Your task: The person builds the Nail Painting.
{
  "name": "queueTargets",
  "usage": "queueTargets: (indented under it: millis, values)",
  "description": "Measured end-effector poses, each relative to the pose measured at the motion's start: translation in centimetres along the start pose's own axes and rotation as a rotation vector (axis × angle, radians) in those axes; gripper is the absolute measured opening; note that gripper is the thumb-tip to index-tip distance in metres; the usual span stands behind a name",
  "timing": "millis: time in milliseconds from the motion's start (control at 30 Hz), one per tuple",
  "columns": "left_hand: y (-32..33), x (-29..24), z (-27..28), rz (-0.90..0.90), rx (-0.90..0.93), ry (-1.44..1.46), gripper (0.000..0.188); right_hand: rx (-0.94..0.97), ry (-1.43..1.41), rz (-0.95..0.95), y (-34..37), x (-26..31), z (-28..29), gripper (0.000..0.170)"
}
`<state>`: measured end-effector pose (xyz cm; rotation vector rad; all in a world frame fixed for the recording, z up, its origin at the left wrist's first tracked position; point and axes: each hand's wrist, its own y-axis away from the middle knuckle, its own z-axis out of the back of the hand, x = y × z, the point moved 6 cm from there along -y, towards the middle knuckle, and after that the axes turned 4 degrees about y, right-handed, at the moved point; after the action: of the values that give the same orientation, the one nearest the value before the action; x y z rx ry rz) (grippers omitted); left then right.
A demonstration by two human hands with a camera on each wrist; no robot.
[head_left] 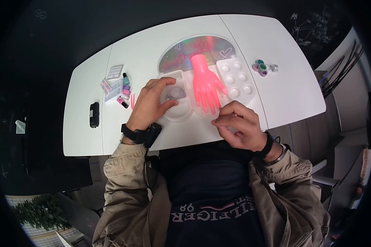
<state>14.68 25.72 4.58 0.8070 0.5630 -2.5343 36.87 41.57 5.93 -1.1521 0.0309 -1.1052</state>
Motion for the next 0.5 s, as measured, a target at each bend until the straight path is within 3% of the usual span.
queueTargets:
  millis: [500]
  values:
    - [0.1, 1.1, -0.2, -0.004, -0.026, 0.030, 0.064, 0.004, 0.017, -0.025, 0.0, 0.1, 0.4, 0.027]
